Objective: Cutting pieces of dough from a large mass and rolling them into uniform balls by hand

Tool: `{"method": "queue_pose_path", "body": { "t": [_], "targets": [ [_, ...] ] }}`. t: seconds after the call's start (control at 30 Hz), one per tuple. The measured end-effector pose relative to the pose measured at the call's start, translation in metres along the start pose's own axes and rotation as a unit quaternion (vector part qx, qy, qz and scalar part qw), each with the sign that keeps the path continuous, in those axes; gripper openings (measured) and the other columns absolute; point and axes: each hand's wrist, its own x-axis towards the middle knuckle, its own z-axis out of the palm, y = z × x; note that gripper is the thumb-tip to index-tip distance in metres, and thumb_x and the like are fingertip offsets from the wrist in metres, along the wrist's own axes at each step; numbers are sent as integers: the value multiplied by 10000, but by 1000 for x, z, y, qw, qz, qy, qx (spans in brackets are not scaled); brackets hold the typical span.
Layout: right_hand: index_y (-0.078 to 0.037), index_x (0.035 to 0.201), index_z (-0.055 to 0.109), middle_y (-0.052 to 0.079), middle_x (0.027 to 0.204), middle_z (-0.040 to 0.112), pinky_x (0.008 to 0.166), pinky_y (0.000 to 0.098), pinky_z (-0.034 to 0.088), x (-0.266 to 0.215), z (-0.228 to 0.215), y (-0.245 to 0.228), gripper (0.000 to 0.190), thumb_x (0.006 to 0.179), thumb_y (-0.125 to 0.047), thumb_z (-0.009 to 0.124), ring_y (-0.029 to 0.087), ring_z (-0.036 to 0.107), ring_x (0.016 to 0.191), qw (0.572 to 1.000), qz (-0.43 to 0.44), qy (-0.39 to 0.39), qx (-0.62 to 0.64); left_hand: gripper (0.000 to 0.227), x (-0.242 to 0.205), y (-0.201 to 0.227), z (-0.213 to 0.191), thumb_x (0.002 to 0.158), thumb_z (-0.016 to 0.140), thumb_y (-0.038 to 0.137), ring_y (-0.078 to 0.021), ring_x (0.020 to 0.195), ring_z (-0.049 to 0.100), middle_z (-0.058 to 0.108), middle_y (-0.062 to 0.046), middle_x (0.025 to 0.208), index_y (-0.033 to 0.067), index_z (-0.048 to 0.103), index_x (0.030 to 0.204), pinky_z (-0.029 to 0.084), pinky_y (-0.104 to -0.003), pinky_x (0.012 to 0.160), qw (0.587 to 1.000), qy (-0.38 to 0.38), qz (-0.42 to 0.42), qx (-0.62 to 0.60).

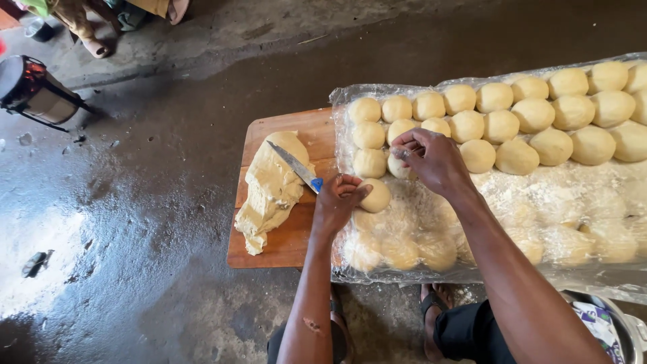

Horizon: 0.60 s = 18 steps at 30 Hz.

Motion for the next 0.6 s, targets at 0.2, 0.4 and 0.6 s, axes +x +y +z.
{"method": "queue_pose_path", "body": {
  "t": [0.2,0.4,0.6],
  "targets": [
    [-58,1126,781,112,915,805,764,322,638,-4,5,-8,192,993,-190,742,173,772,794,999,-27,3,29,369,34,-46,11,750,945,402,-92,752,717,810,-11,895,176,804,1005,580,-237,691,989,75,23,122],
    [-101,1135,782,85,860,794,764,333,615,3,32,-6,173,1018,-219,736,167,759,760,1000,-28,-9,-2,434,5,-25,-2,783,901,340,-117,814,708,768,-34,952,103,761,1118,581,-267,728,991,88,59,81],
    [-274,1173,779,10,1032,802,949,443,588,6,102,-28,197,1019,-373,707,239,759,1012,992,-57,-54,-101,299,-9,-23,-83,908,831,284,-113,724,712,767,-44,870,90,785,1130,595,-251,625,968,225,99,50]
  ]
}}
